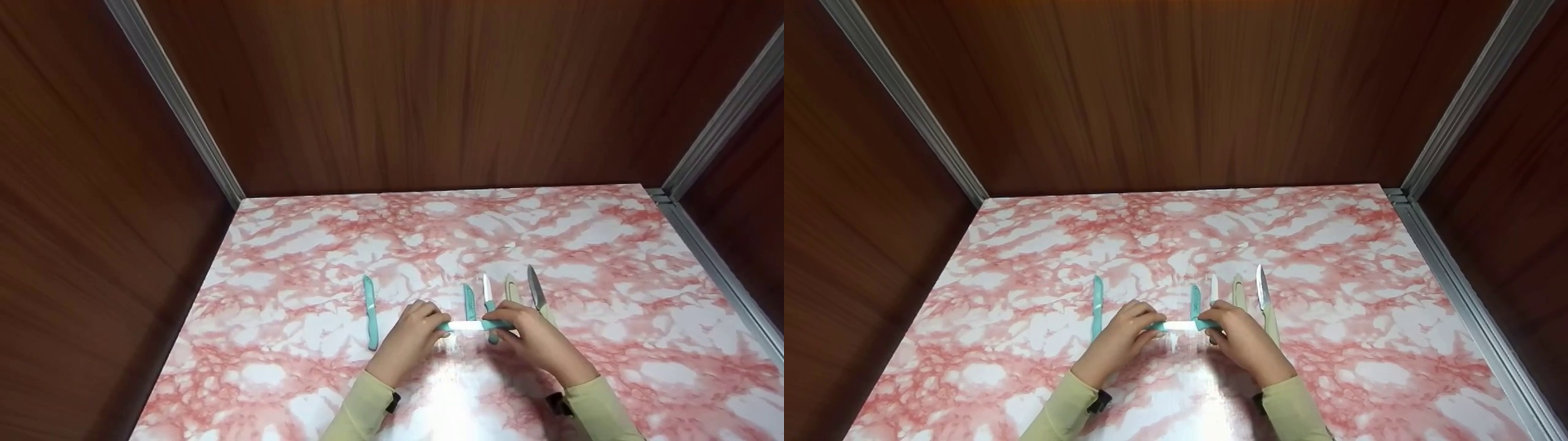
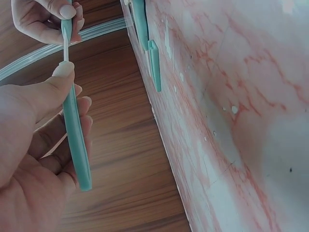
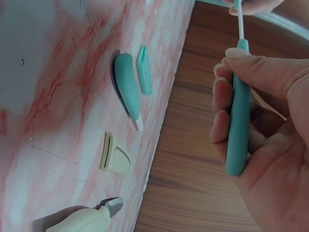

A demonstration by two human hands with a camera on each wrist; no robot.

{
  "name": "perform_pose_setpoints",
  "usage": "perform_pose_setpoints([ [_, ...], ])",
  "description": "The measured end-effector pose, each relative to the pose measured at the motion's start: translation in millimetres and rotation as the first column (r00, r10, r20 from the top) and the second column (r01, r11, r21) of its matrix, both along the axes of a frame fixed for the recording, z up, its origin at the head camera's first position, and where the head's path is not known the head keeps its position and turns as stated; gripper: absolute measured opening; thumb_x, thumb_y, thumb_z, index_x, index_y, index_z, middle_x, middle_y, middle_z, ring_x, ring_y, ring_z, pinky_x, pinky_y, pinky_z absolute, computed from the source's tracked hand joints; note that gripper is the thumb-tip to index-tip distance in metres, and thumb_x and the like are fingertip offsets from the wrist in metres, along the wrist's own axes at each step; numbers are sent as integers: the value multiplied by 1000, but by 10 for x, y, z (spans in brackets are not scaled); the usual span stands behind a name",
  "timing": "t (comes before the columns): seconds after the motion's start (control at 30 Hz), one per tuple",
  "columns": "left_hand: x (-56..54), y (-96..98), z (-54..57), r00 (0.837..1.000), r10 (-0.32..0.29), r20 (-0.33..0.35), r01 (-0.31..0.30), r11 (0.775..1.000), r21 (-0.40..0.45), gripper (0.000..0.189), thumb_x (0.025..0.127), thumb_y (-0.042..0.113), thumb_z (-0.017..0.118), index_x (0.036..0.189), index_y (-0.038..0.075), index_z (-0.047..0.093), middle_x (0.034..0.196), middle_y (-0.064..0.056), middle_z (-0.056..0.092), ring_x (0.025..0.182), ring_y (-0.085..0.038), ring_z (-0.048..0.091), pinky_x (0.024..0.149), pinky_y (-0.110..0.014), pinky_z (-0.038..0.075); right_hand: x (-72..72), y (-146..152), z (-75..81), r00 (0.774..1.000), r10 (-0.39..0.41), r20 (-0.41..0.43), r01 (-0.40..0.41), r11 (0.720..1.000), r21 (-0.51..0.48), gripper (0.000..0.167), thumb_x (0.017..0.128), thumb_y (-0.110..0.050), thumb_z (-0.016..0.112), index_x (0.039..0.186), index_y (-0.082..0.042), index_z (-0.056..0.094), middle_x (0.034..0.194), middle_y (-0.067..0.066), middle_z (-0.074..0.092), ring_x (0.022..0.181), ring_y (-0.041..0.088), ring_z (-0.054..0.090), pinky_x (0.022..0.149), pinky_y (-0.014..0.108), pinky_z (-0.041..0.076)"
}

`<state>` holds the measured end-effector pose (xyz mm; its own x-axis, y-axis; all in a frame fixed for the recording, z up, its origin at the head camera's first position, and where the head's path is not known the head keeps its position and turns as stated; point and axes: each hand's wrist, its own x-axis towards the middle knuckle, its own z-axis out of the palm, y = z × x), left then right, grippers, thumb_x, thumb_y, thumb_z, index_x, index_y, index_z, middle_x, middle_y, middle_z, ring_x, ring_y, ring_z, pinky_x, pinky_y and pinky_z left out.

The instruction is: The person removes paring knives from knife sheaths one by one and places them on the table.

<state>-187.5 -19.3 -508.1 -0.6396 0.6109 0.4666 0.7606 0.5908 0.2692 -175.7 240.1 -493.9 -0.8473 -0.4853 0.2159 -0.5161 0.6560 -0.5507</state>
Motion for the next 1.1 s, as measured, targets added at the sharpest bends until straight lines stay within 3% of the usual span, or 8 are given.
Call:
perform_pose_setpoints([
  [0.4,6,-4,-4,999,-11,44,11,1000,6,19,88,19,69,106,14,68,98,5,57,91,-10,52,88,-24,42,0,13,0,1000,6,-3,-6,1000,17,27,84,0,71,107,-14,70,95,-9,59,81,5,57,67,25,52],
  [0.73,6,0,-1,999,-15,50,15,1000,5,19,89,19,68,107,14,68,98,5,57,94,-11,52,101,-28,38,0,37,-3,1000,2,10,-2,1000,25,28,84,0,71,110,-11,69,97,-9,58,82,5,58,69,26,52],
  [0.9,0,-4,-6,999,-17,45,17,1000,9,20,88,19,68,108,15,69,99,6,59,94,-10,52,96,-27,41,4,47,-1,999,-3,33,2,1000,22,29,84,1,70,111,-10,69,97,-8,59,85,7,59,71,26,53],
  [1.1,-8,-2,-8,1000,7,-6,-7,1000,-4,19,88,23,69,106,17,72,99,8,62,94,-10,51,88,-25,42,11,58,-2,1000,-3,26,3,1000,13,28,84,1,70,110,-9,69,97,-8,59,85,7,59,71,26,53],
])
